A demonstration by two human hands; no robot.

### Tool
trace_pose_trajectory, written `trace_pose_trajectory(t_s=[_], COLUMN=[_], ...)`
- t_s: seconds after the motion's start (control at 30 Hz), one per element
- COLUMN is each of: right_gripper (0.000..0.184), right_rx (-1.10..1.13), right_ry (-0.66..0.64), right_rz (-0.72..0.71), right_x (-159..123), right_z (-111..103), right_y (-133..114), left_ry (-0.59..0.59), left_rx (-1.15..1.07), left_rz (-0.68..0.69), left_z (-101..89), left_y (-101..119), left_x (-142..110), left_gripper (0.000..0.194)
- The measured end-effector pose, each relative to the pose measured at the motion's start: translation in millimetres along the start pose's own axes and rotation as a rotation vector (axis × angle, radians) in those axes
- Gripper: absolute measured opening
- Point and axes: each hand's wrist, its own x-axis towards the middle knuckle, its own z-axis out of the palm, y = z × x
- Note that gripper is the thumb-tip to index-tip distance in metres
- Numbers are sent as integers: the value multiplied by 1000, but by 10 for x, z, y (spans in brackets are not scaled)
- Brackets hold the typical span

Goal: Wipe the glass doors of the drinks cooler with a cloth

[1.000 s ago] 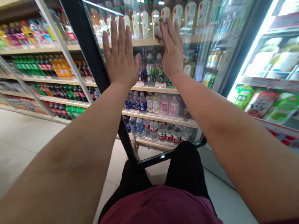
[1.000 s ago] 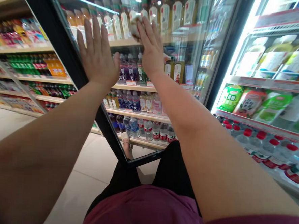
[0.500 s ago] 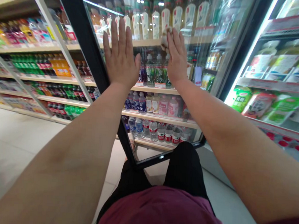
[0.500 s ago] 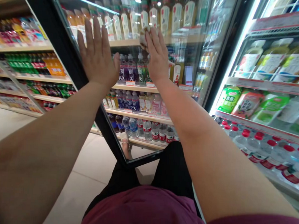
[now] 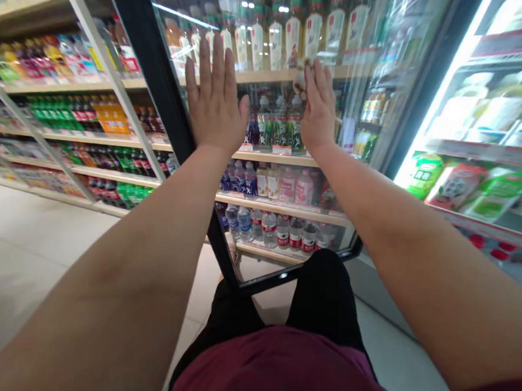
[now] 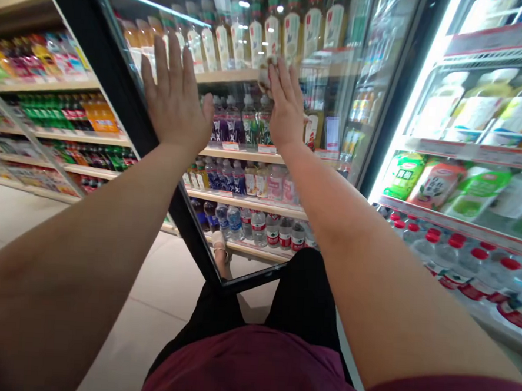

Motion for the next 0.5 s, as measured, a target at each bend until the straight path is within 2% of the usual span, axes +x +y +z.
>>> trace_pose_trajectory(t_s=[0.17, 0.27, 0.37, 0.5], right_gripper=[76, 77, 78, 80], right_rx=[-68, -85, -96, -104], right_ry=[-15, -29, -102, -102], right_rz=[79, 105, 70, 114], right_x=[161, 74, -38, 50], right_z=[-30, -73, -131, -158], right_y=[82, 117, 169, 267], left_ry=[46, 45, 34, 32], left_rx=[113, 114, 111, 155], left_rz=[41, 55, 63, 41], left_z=[-2, 0, 3, 6], left_y=[-11, -33, -44, -48], left_x=[-13, -19, -17, -12], left_gripper=[79, 78, 78, 78])
